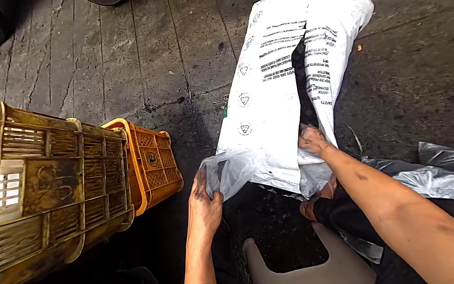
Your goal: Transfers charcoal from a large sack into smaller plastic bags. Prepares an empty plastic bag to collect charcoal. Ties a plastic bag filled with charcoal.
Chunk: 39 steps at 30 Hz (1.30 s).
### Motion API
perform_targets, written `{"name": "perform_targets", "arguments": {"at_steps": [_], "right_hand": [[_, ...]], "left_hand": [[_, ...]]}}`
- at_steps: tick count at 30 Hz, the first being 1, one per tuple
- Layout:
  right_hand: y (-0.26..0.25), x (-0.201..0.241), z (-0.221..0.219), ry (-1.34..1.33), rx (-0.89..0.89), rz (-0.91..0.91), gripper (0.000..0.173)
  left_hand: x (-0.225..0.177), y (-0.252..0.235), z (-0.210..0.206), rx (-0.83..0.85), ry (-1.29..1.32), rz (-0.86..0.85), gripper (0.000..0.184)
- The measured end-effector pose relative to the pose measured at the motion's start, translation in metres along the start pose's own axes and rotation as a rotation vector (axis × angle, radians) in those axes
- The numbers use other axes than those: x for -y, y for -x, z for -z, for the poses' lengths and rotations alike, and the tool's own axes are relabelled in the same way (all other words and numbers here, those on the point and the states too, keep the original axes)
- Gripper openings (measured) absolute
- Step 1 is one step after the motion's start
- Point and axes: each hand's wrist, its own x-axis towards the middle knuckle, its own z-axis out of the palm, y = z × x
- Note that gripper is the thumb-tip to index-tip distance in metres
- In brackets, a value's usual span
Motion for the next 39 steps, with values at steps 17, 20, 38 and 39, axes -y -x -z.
{"name": "perform_targets", "arguments": {"at_steps": [17, 20, 38, 39], "right_hand": [[0.094, 0.098, 0.1, -1.361, -0.08, 0.355, 0.025], [0.139, 0.132, 0.075, -1.425, 0.347, 0.308, 0.027], [0.156, 0.171, -0.059, -1.497, 0.659, -0.318, 0.035], [0.151, 0.175, -0.065, -1.481, 0.614, -0.374, 0.036]], "left_hand": [[-0.004, 0.0, 0.0, 0.023, 0.008, -0.009, 0.063], [-0.007, -0.002, -0.001, 0.037, 0.009, -0.023, 0.063], [0.004, 0.008, -0.001, 0.362, -0.177, -0.204, 0.066], [0.004, 0.008, -0.001, 0.353, -0.162, -0.2, 0.066]]}}
